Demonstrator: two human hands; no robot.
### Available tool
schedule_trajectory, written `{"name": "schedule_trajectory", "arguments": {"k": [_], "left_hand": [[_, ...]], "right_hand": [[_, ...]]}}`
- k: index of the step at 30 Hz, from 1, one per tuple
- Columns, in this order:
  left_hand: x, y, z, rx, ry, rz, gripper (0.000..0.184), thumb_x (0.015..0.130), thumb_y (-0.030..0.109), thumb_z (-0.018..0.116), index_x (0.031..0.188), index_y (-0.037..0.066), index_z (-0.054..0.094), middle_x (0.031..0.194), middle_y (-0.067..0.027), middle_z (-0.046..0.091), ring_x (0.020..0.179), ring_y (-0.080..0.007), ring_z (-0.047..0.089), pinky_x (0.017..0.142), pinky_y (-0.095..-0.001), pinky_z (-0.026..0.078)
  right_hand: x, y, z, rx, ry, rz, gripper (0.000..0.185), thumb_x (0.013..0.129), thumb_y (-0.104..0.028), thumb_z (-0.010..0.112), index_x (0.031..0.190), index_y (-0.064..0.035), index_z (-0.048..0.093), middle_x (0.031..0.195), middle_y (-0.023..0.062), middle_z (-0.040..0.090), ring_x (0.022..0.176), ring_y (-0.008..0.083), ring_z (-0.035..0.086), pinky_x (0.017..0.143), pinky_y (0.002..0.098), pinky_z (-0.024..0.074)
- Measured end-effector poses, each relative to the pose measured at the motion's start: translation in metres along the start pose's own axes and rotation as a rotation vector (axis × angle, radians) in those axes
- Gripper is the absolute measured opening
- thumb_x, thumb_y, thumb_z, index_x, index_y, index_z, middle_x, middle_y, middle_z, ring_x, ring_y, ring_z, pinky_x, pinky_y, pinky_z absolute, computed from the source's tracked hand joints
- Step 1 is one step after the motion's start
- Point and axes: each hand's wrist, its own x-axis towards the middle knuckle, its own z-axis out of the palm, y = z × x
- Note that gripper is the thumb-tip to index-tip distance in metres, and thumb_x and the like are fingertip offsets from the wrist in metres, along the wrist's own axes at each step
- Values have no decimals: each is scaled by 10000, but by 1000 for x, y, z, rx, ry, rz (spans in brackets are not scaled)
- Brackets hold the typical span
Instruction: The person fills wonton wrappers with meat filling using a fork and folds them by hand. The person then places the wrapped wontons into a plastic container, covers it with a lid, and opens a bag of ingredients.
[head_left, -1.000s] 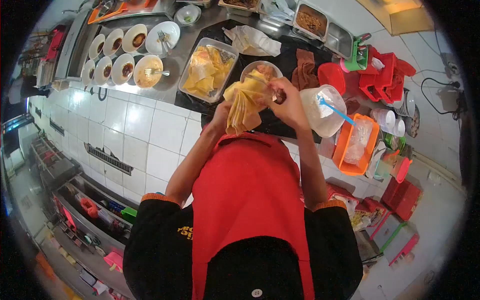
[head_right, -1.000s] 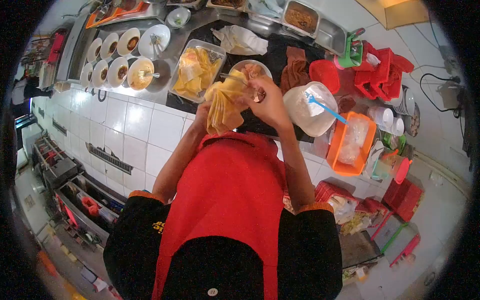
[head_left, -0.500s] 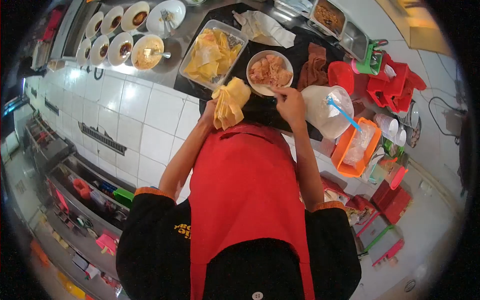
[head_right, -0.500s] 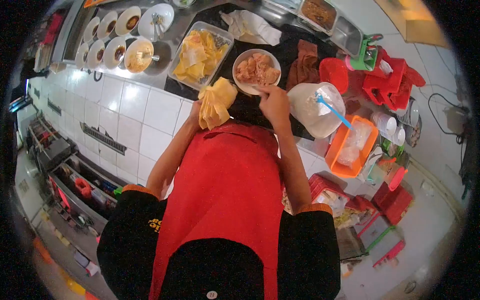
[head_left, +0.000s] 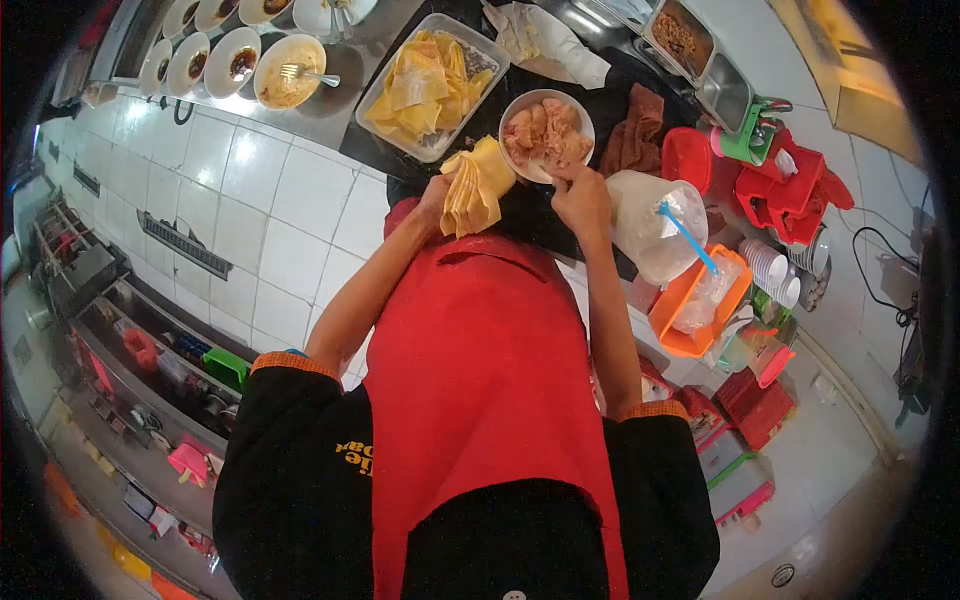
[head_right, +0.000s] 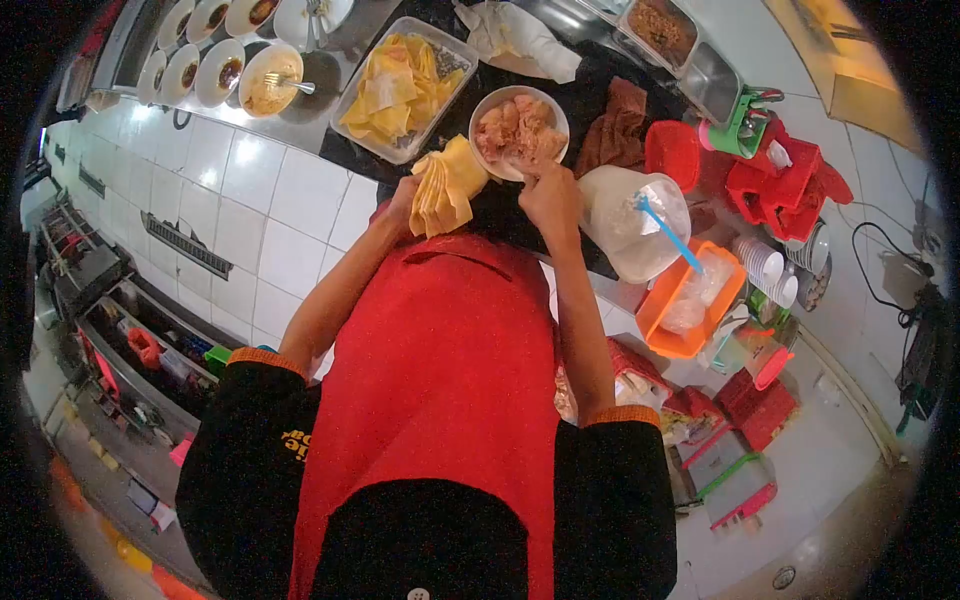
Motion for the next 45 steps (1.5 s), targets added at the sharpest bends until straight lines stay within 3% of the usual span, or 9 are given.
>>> {"name": "schedule_trajectory", "arguments": {"k": [9, 15, 19, 20, 27, 35, 39, 42, 45], "left_hand": [[-10, 5, 1, -15, -51, -22, 374, 1041, 290, 390, 1205, 2, 563, 1096, -152, 660, 957, -261, 670, 876, -396, 549], [-46, 25, 46, 7, 19, -5, 387, 1041, 304, 407, 1184, -18, 567, 1078, -151, 661, 924, -253, 675, 850, -387, 558], [-66, 29, 87, 237, 14, 125, 396, 1044, 315, 402, 1213, -11, 550, 1116, -150, 650, 950, -248, 668, 861, -379, 555], [-57, 27, 76, -118, -232, 61, 377, 1000, 217, 444, 1238, -58, 544, 1120, -188, 658, 957, -288, 685, 850, -405, 581], [-68, 38, 100, -154, -284, 267, 410, 1009, 241, 383, 1256, -56, 522, 1136, -199, 652, 992, -287, 675, 877, -416, 568], [-85, 43, 112, 386, 3, 261, 366, 949, 122, 442, 1243, -75, 538, 1195, -175, 615, 1043, -248, 646, 925, -360, 535], [-98, 43, 139, 216, 135, 292, 359, 954, 126, 454, 1244, -73, 530, 1161, -154, 624, 1048, -244, 643, 922, -348, 532], [-91, 43, 120, 292, 86, 268, 373, 969, 162, 428, 1249, -64, 525, 1157, -157, 627, 1046, -259, 644, 933, -359, 528], [-86, 45, 112, -60, -277, 211, 386, 984, 193, 402, 1251, -57, 526, 1174, -177, 627, 1055, -278, 643, 946, -385, 525]], "right_hand": [[-16, -3, -28, 47, -31, -106, 188, 803, -79, 648, 956, -93, 755, 921, 120, 712, 866, 314, 681, 740, 376, 529], [-33, -21, -67, 485, -161, -217, 210, 835, 36, 634, 1001, -32, 742, 830, 100, 703, 748, 168, 657, 664, 274, 483], [-36, -43, -57, 643, 50, -251, 215, 831, 70, 649, 996, -29, 746, 907, 113, 707, 776, 180, 663, 691, 261, 497], [-35, -43, -53, 642, 102, -255, 216, 832, 74, 651, 995, -29, 747, 921, 108, 708, 781, 168, 660, 691, 250, 492], [-42, -22, -62, 773, 173, -304, 244, 841, 101, 633, 1026, -19, 739, 898, 86, 696, 755, 117, 623, 642, 222, 465], [-34, -46, -111, 737, 7, -405, 190, 921, 36, 584, 1061, 17, 710, 859, 87, 689, 700, 97, 577, 632, 219, 441], [-29, -41, -113, 766, -115, -347, 203, 904, 54, 574, 1042, 23, 719, 850, 84, 682, 732, 109, 599, 662, 230, 449], [-39, -50, -111, 777, -59, -337, 222, 891, 77, 562, 1027, 18, 727, 868, 87, 673, 717, 99, 589, 650, 222, 447], [-44, -52, -95, 744, 30, -393, 287, 859, 122, 538, 1031, 3, 734, 912, 107, 685, 716, 121, 609, 667, 228, 472]]}}
